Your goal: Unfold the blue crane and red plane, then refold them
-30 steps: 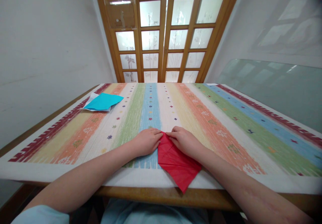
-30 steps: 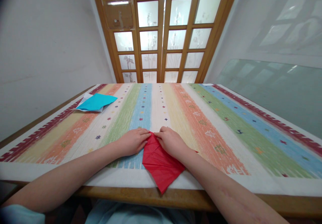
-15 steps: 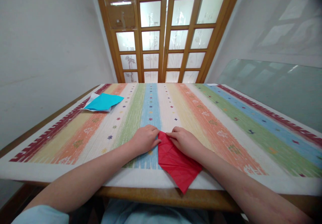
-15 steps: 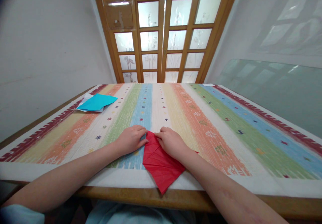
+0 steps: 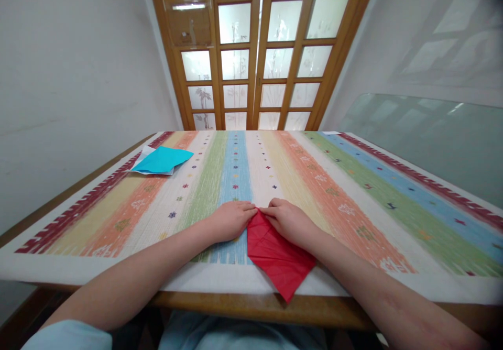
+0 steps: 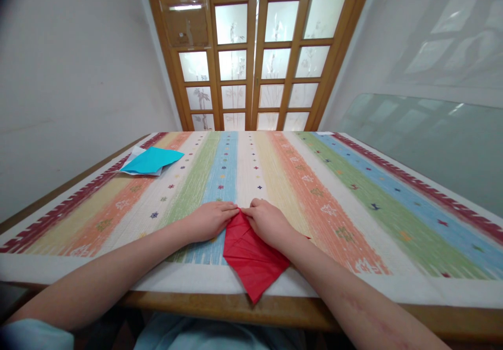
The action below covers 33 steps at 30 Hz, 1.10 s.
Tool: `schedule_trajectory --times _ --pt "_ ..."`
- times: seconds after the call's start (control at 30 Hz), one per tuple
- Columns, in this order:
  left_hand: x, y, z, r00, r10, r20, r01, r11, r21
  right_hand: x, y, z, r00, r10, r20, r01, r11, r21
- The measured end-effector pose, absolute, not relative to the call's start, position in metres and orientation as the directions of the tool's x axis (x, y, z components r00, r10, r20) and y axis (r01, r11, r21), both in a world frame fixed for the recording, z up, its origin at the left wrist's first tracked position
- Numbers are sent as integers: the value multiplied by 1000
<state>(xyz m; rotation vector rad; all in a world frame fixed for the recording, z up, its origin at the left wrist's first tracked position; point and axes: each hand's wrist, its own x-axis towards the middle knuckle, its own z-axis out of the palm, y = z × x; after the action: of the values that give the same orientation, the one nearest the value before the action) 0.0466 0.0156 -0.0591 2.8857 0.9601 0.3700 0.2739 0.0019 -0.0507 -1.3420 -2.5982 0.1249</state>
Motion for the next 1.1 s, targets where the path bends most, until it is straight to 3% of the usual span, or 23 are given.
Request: schedule_trajectory --times 0.5,0.83,1.1 --pt "46 18 -62 800 560 215 559 -826 71 273 -5 -36 -527 849 46 847 529 -55" --pt "46 18 -64 787 583 203 583 -810 68 290 -10 -22 -454 888 -79 879 460 122" --pt "45 15 -63 793 573 208 575 -816 56 302 -16 -11 -327 932 -154 933 345 108"
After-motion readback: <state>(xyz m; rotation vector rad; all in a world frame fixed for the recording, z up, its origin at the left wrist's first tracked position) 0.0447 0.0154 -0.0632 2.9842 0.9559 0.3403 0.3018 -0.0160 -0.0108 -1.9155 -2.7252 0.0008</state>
